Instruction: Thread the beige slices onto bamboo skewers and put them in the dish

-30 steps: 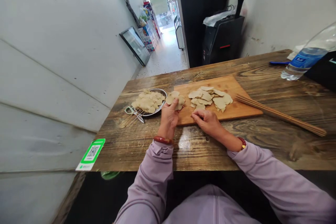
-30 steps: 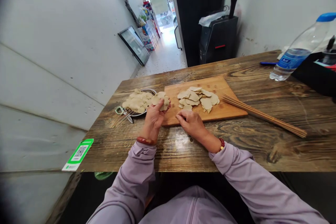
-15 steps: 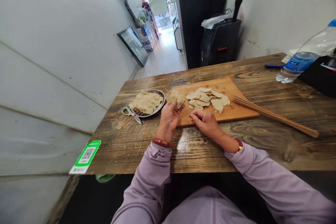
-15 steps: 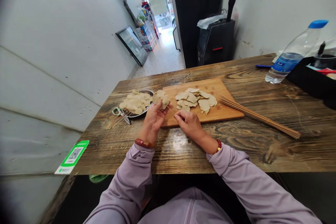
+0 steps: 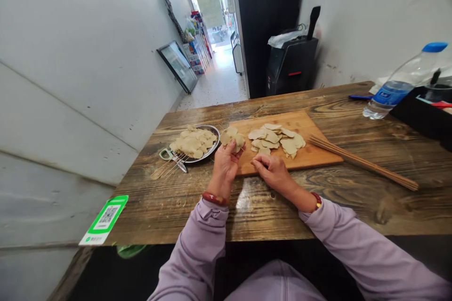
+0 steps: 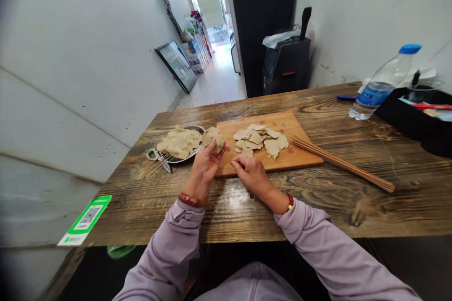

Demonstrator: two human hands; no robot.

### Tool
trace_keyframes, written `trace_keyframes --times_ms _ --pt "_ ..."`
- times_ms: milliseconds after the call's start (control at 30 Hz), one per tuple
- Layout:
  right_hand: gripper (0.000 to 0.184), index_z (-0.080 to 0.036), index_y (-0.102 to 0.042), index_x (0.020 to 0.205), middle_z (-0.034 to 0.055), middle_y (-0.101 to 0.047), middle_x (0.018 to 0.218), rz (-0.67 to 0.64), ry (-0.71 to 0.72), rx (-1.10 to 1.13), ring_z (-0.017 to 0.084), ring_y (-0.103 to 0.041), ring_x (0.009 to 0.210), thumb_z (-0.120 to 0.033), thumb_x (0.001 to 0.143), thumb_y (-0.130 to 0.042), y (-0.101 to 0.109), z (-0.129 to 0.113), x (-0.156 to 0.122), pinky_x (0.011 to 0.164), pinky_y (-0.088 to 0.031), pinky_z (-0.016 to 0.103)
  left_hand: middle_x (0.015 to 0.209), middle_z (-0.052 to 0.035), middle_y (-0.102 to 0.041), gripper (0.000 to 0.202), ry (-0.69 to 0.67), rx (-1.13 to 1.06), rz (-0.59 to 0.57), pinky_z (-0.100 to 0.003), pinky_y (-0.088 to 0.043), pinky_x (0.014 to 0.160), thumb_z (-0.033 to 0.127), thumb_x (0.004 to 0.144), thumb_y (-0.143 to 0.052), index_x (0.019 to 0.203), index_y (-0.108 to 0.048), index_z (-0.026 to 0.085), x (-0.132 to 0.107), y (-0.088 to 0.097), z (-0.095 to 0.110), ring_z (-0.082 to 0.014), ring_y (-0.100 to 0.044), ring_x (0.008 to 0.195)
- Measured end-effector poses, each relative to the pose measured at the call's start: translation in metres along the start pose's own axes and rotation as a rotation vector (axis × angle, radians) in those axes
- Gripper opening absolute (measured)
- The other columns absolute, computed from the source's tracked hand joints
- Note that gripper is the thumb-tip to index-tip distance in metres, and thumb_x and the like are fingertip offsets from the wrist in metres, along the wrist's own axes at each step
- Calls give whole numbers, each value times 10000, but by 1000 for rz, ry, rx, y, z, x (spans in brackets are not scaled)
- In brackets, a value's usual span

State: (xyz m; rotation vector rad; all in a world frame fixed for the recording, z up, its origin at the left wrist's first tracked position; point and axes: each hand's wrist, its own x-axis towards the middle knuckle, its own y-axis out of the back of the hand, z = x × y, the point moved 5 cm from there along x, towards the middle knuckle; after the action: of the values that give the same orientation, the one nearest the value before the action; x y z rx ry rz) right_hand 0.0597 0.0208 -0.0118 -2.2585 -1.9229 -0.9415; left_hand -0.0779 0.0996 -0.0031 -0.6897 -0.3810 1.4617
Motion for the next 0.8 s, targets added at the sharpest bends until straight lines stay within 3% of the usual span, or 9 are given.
trace_keyframes --times_ms 433,800 --pt "226 -210 -669 767 18 -683 679 -5 3 -52 167 -618 643 -275 950 -555 -5 2 1 629 -422 266 820 7 -737 236 -16 -16 43 -309 -579 798 156 723 -865 856 -670 165 4 5 0 -129 -693 743" --pt "252 -215 -655 752 12 -658 656 12 -8 -40 161 -582 613 -297 960 -538 -2 1 -1 623 -411 272 822 5 -728 280 -43 17 3 -297 -556 805 199 702 -902 849 -667 156 0 1 -6 -121 -686 754"
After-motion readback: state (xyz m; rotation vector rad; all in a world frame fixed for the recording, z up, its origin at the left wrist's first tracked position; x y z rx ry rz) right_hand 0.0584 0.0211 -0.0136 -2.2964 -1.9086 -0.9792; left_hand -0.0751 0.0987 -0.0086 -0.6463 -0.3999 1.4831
